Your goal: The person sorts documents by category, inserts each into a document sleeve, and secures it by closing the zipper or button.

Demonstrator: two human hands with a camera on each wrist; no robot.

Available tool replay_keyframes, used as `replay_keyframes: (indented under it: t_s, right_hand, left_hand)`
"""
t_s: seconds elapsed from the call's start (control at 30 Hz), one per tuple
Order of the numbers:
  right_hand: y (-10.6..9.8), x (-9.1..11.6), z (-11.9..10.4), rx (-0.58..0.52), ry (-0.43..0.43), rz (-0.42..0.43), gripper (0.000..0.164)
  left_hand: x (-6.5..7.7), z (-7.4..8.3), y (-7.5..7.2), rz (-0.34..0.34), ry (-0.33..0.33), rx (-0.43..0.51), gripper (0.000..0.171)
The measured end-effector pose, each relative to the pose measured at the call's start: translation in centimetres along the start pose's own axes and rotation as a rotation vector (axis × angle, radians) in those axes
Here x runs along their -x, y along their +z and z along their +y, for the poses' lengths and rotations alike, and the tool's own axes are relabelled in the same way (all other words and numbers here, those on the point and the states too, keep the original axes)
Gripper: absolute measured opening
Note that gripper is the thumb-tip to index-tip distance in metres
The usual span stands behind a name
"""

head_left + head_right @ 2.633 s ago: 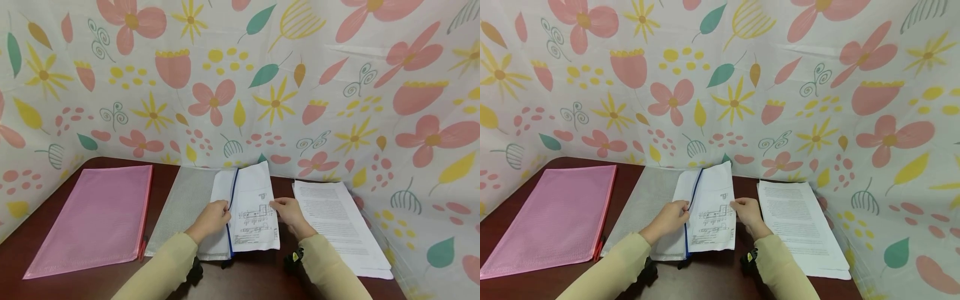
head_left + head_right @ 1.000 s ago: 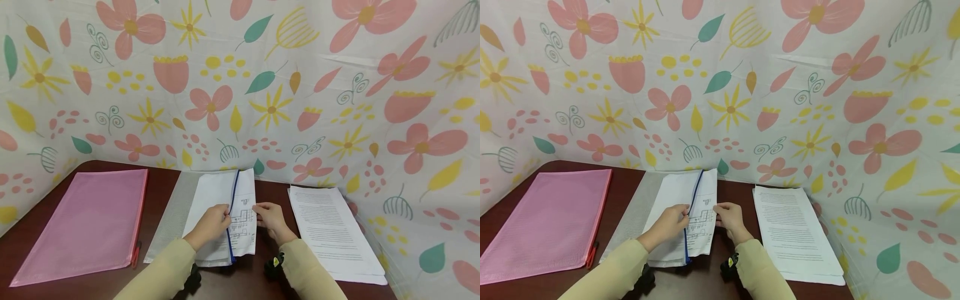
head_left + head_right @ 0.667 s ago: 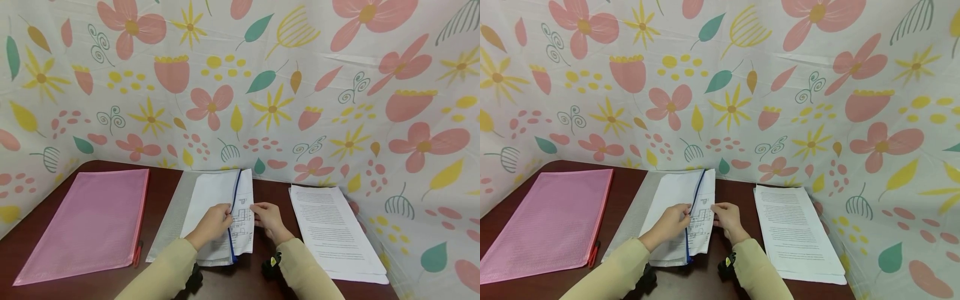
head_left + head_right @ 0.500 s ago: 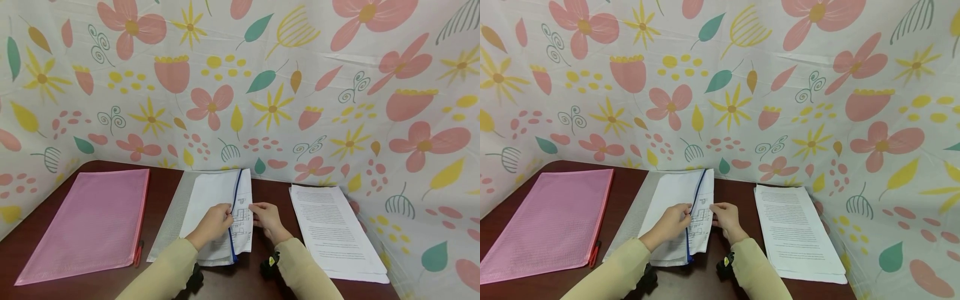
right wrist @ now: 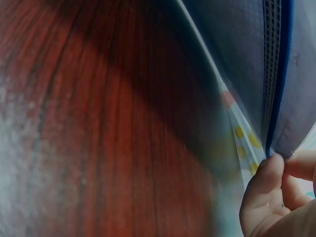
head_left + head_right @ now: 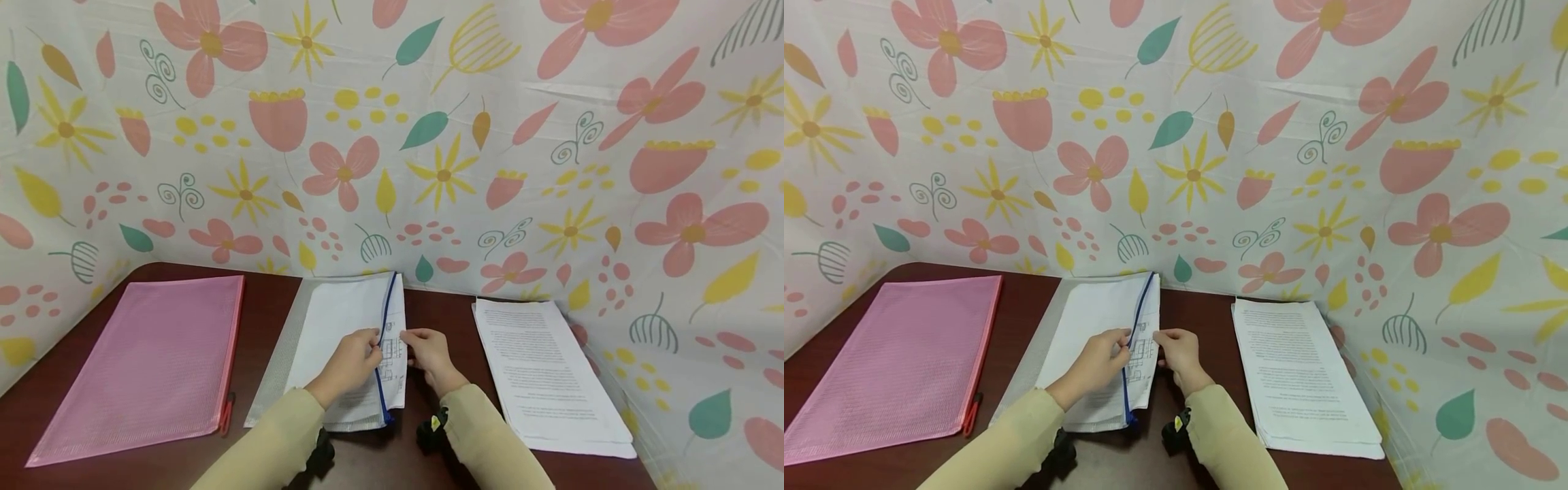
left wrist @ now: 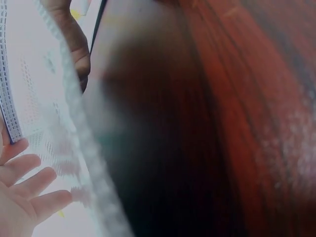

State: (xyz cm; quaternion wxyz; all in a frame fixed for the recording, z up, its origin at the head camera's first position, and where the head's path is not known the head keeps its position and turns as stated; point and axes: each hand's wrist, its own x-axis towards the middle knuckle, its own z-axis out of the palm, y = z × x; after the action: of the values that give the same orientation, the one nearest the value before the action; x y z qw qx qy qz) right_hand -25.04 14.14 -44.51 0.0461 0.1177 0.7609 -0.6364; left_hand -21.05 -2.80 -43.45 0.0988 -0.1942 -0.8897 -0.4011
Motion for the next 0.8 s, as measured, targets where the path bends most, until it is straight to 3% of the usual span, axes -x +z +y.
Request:
replay_keyframes:
  t_s: [0.47,0.8]
  right_hand:
    - [0.9,0.0,0.0,-0.028,0.000,0.023,0.027]
    - [1.4,0.3,0.0,0.090,-0.155,0.050,0.023]
  left_hand:
    - [-0.1,-0.3,-0.1,0.028,-0.077,0.156,0.011]
    - [-0.2,-0.2,0.0,0.048,-0.103,0.193,0.012]
